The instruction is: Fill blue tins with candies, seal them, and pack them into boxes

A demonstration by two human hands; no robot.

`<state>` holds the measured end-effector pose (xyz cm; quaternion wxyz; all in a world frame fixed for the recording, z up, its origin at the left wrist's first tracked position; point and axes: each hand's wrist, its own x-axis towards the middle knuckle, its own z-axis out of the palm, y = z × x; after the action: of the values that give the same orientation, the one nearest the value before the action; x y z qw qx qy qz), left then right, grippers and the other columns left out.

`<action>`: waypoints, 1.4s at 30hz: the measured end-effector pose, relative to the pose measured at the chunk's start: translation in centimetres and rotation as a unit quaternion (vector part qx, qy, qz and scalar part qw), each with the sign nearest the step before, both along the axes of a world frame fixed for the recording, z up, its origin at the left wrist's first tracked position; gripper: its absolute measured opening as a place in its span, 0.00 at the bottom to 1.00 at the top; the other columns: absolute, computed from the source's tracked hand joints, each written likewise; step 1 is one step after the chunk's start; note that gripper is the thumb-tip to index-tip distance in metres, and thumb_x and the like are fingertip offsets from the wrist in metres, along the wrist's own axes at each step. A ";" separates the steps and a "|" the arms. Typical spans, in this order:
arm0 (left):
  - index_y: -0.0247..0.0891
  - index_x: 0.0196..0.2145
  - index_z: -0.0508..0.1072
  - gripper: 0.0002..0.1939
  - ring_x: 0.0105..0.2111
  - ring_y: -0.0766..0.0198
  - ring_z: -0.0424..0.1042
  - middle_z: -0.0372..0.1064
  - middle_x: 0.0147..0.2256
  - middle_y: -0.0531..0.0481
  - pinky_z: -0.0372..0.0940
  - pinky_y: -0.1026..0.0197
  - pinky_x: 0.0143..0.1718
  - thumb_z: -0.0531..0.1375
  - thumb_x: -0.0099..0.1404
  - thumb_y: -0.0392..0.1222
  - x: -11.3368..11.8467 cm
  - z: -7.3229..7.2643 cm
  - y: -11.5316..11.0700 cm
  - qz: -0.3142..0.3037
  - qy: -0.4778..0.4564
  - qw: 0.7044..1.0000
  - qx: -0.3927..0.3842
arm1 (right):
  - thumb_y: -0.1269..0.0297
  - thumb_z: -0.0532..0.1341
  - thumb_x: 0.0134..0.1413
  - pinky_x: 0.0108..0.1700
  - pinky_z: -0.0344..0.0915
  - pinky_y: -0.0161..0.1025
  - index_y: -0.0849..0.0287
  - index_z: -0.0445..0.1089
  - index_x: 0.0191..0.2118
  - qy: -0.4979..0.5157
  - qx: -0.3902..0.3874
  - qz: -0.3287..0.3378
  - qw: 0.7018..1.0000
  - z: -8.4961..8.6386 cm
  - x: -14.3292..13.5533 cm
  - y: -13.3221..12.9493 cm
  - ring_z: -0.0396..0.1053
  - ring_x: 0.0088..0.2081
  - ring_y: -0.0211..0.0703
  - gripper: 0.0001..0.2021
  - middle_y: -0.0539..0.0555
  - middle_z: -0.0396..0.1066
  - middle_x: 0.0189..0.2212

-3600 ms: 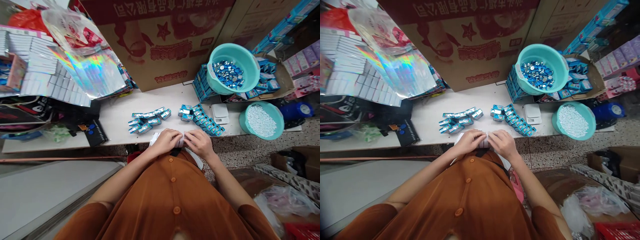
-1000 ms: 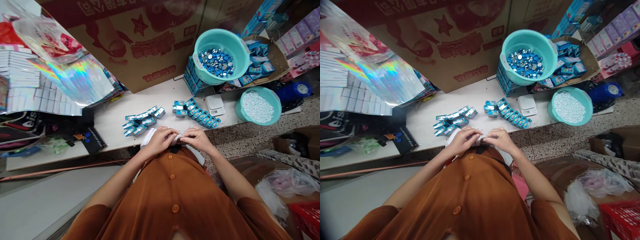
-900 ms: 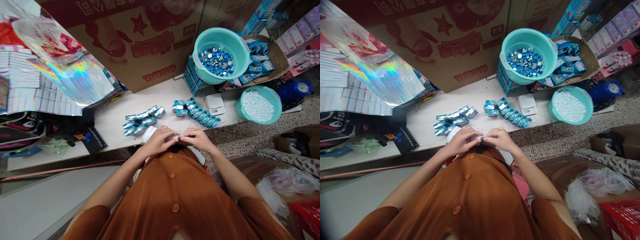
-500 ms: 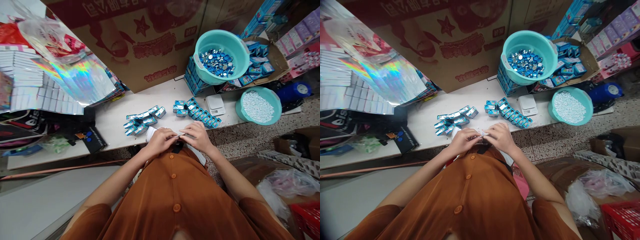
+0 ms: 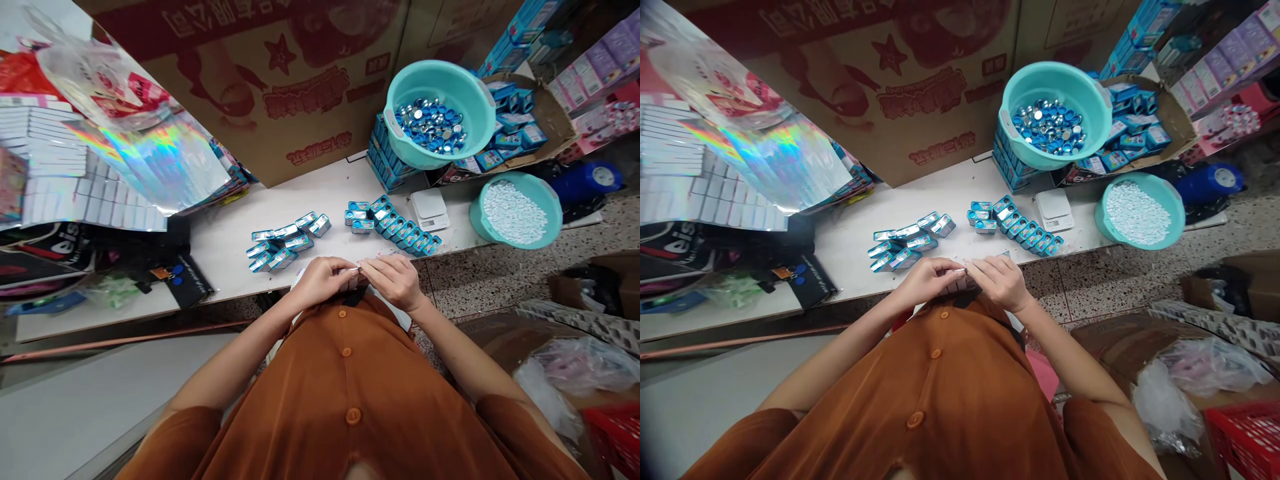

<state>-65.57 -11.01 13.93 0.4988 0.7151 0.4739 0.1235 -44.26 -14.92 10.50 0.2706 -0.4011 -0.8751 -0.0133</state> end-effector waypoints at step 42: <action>0.33 0.42 0.73 0.13 0.50 0.49 0.62 0.69 0.44 0.34 0.53 0.47 0.53 0.52 0.63 0.30 2.7 -21.1 5.9 -0.054 0.157 0.980 0.113 | 0.56 0.65 0.48 0.37 0.66 0.39 0.59 0.74 0.31 0.443 -0.393 -0.341 0.730 -4.8 1.2 2.5 0.70 0.31 0.41 0.11 0.52 0.74 0.29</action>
<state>-62.89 -5.10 -7.20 0.3402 0.8018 0.4901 0.0350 -43.11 -12.40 5.75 0.4229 -0.7039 -0.3874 0.4191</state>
